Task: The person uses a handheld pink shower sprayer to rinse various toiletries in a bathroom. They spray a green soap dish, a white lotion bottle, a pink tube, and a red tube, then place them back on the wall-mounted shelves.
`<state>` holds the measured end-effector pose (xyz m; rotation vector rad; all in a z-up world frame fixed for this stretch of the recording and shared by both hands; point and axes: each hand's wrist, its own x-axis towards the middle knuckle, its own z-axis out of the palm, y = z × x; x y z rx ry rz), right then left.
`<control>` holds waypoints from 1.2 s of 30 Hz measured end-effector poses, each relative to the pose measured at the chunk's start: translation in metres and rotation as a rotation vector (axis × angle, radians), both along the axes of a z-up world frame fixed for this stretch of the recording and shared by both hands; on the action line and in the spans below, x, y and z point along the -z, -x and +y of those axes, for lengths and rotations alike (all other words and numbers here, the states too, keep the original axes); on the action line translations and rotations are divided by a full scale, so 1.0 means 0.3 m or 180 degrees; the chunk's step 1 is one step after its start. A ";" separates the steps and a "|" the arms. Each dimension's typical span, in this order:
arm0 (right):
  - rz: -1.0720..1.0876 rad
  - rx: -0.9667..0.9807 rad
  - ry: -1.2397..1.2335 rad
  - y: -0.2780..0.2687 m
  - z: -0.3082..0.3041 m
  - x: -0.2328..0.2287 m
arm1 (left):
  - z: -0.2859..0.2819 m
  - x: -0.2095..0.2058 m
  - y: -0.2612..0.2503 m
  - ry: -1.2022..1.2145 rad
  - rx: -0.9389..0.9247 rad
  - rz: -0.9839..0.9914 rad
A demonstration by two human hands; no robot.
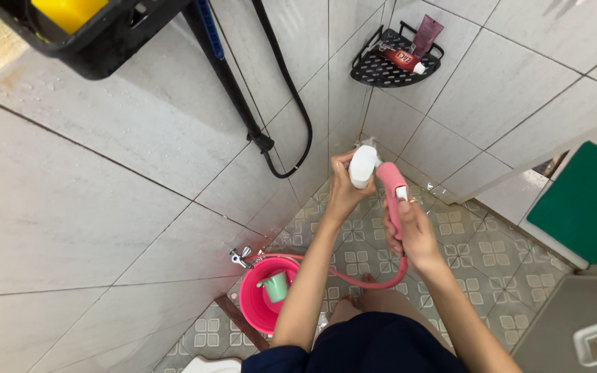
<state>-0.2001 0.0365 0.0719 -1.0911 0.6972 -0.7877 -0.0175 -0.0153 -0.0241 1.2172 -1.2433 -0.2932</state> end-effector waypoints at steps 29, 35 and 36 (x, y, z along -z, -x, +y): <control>-0.0676 -0.0829 -0.0729 0.006 -0.630 0.282 | -0.678 -0.033 0.043 -0.0623 -0.1151 0.0800; -0.1380 -0.0446 -0.0840 0.022 -0.735 0.302 | -0.863 -0.131 0.011 -0.0618 -0.1670 0.0919; -0.1437 -0.0400 -0.0874 0.028 -0.749 0.301 | -0.908 -0.146 0.004 -0.0531 -0.1745 0.0876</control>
